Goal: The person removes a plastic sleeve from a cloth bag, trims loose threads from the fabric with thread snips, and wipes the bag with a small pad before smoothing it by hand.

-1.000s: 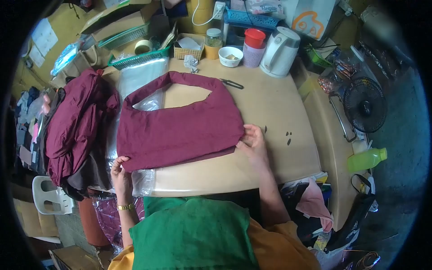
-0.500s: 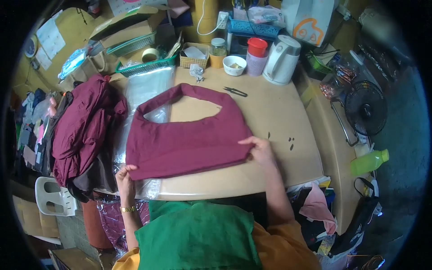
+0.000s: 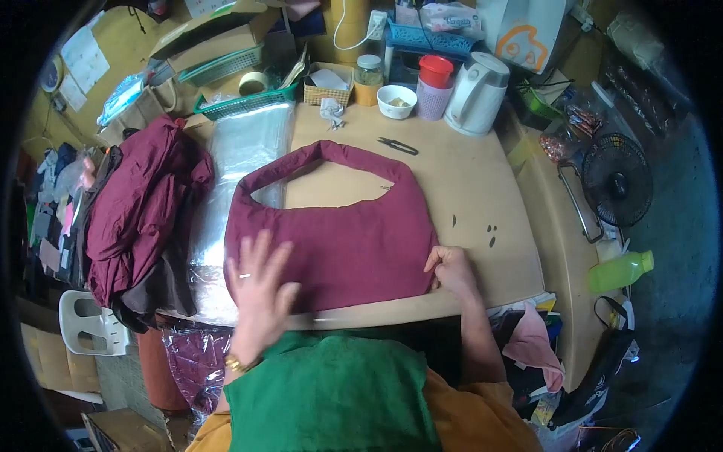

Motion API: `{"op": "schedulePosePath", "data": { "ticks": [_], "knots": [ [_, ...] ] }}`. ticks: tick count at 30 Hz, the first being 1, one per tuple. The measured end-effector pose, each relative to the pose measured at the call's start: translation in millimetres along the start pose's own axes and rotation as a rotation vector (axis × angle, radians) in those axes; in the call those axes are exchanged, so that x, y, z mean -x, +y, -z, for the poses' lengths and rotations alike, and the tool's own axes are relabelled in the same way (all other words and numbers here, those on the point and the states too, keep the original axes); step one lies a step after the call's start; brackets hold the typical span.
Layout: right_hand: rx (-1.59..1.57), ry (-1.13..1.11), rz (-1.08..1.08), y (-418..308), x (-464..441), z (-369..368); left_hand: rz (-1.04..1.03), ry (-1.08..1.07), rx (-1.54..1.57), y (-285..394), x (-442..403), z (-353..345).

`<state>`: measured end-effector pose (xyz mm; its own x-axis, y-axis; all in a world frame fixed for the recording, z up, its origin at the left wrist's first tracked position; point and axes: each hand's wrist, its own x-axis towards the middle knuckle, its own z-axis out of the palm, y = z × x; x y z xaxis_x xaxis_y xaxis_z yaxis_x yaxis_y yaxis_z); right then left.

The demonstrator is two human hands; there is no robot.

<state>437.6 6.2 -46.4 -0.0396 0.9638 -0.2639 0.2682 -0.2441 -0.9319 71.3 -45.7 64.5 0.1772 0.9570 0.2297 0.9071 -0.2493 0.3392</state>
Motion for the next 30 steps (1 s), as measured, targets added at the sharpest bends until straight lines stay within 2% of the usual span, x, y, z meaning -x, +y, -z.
{"op": "schedulePosePath", "data": {
  "ticks": [2, 3, 5, 7, 9, 11, 12, 14, 19, 21, 23, 25, 27, 29, 30],
  "knots": [
    [0.005, 0.000, 0.008, -10.5, 5.4, 5.8, -0.033, -0.076, -0.112, -11.2, -4.8, -48.2],
    [0.128, -0.076, -0.016, -32.6, 17.8, 10.5, -0.031, -0.095, -0.161, -22.5, -5.2, -66.8],
    [0.253, -0.138, -0.025, -67.5, 38.4, 12.1, -0.045, -0.082, -0.142, -27.2, -9.6, -68.4],
    [1.005, 0.428, 0.270, -91.3, 58.5, -4.0, -0.014, -0.137, -0.123, -25.8, -9.1, -66.0],
    [0.648, 0.336, 0.424, -118.9, 64.4, -41.3, -0.030, -0.115, -0.134, -27.1, -10.9, -70.7],
    [0.893, 0.156, 0.700, -116.3, 55.9, -81.5, -0.031, -0.095, -0.147, -25.7, -13.9, -73.7],
    [0.891, 0.161, 0.703, -108.7, 50.0, -97.5, -0.034, -0.092, -0.150, -25.2, -14.2, -73.6],
    [1.061, 0.013, 0.705, -89.3, 32.6, -118.8, -0.013, -0.111, -0.150, -25.2, -17.1, -73.1],
    [1.083, -0.056, 0.571, -74.9, 13.4, -91.7, 0.002, -0.074, -0.147, -34.1, -21.6, -80.9],
    [0.957, -0.157, 0.667, -74.2, 12.6, -74.1, -0.001, -0.081, -0.170, -32.3, -21.7, -80.6],
    [0.901, -0.168, 0.688, -68.6, 12.5, -51.6, -0.002, -0.105, -0.153, -32.8, -21.6, -75.7],
    [0.848, -0.166, 0.730, -64.4, 13.4, -36.7, -0.089, -0.259, -0.042, -26.6, -23.6, -49.0],
    [0.744, 0.012, 0.854, -62.8, 12.8, -28.0, -0.142, -0.291, 0.067, -14.7, -23.9, -40.0],
    [0.803, 0.066, 0.862, -63.9, 11.0, -27.4, -0.363, -0.361, -0.099, -9.3, -22.4, -40.5],
    [0.862, 0.123, 0.870, -64.7, 9.6, -27.1, -0.347, -0.339, -0.061, -10.6, -19.9, -46.3]
  ]
}}
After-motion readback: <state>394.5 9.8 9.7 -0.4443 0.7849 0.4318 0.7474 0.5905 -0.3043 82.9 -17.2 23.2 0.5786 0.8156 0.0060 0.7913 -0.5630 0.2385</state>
